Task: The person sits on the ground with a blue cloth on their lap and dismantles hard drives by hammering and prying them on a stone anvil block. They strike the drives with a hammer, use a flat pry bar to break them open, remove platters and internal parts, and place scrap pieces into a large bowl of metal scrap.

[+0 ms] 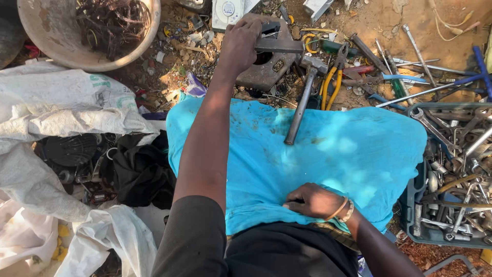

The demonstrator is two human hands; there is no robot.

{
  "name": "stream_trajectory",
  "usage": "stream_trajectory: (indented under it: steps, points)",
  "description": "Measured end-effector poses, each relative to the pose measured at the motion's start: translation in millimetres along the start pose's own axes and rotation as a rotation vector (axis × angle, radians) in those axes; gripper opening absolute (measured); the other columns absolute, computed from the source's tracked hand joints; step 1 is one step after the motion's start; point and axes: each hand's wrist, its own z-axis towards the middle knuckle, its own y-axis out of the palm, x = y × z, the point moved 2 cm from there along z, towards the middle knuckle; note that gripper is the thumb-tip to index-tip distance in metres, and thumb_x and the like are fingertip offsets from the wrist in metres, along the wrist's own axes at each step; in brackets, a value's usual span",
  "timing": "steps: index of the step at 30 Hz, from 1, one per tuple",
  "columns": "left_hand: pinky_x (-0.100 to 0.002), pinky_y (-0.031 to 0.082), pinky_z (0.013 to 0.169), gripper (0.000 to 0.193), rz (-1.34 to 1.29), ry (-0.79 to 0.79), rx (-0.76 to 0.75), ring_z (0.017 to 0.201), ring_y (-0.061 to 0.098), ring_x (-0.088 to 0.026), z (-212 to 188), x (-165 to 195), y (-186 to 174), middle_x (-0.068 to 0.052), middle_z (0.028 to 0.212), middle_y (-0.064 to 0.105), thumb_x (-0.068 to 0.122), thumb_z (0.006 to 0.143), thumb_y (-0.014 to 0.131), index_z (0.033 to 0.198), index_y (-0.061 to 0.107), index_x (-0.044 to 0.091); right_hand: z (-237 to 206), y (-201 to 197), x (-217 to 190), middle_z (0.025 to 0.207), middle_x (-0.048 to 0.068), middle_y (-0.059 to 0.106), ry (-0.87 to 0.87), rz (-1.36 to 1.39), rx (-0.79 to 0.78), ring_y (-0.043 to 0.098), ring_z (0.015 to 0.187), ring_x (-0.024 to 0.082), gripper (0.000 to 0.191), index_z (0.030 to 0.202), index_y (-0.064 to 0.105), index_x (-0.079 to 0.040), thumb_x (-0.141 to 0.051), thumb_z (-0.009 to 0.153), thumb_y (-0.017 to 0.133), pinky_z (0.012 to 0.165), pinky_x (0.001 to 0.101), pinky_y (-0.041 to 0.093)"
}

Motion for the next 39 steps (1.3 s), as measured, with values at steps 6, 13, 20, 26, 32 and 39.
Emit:
stream_trajectory:
  steps: [6, 13, 20, 26, 32, 39]
  points:
    - [-0.054, 0.045, 0.088, 0.031, -0.016, -0.012, -0.016, 0.107, 0.064, -0.039, 1.1, 6.7, -6.8, -0.014, 0.094, 0.073, -0.005, 0.073, 0.061, 0.101, 0.056, 0.008, 60.2, -75.5, -53.9, 0.120, 0.024, 0.067, -0.323, -0.034, 0.754, 0.067, 0.106, 0.038, 0.054, 0.130, 0.064, -0.002, -0.047, 0.099, 0.061, 0.086, 0.0452, 0.054]
    - [-0.054, 0.045, 0.090, 0.037, -0.032, 0.006, -0.038, 0.107, 0.062, -0.039, 2.8, 2.8, -8.8, -0.014, 0.104, 0.072, -0.004, 0.071, 0.063, 0.106, 0.056, 0.006, 171.9, -115.5, -65.4, 0.110, 0.006, 0.067, 0.132, 0.383, 0.154, 0.063, 0.103, 0.023, 0.076, 0.118, 0.073, -0.013, -0.075, 0.104, 0.032, 0.096, 0.0420, 0.043]
    - [-0.053, 0.045, 0.092, 0.040, -0.102, -0.066, -0.189, 0.107, 0.061, -0.037, 6.3, -14.8, 5.3, -0.013, 0.106, 0.072, -0.006, 0.069, 0.066, 0.106, 0.055, 0.007, 121.0, -151.6, -38.0, 0.088, 0.012, 0.076, 0.068, -0.143, 1.161, 0.072, 0.068, 0.024, 0.013, 0.100, 0.072, -0.010, -0.010, 0.102, 0.059, 0.057, 0.0401, 0.056]
    - [-0.056, 0.045, 0.097, 0.037, -0.059, -0.076, -0.226, 0.103, 0.063, -0.035, 11.4, -25.7, 16.8, -0.014, 0.098, 0.071, -0.004, 0.070, 0.067, 0.103, 0.054, 0.007, 108.4, -184.2, 19.1, 0.092, 0.025, 0.073, 0.715, -0.367, 0.816, 0.070, 0.087, 0.044, 0.048, 0.106, 0.066, -0.003, -0.035, 0.077, 0.087, 0.075, 0.0527, 0.057]
    - [-0.057, 0.046, 0.094, 0.035, -0.113, -0.076, -0.117, 0.105, 0.065, -0.037, 13.2, -29.9, 16.1, -0.014, 0.090, 0.072, -0.004, 0.067, 0.068, 0.098, 0.057, 0.008, 92.2, -169.5, 37.1, 0.093, 0.024, 0.074, 0.443, -0.286, 1.105, 0.071, 0.087, 0.042, 0.031, 0.108, 0.072, -0.003, -0.026, 0.089, 0.077, 0.076, 0.0511, 0.057]
    - [-0.052, 0.047, 0.089, 0.031, -0.193, -0.120, -0.124, 0.100, 0.066, -0.036, 16.4, -40.6, 15.3, -0.013, 0.092, 0.073, -0.008, 0.071, 0.065, 0.094, 0.055, 0.008, -82.3, -188.6, -4.8, 0.095, 0.014, 0.069, 0.006, 0.590, 0.789, 0.064, 0.080, 0.021, 0.036, 0.120, 0.066, 0.002, -0.024, 0.097, 0.071, 0.070, 0.0336, 0.054]
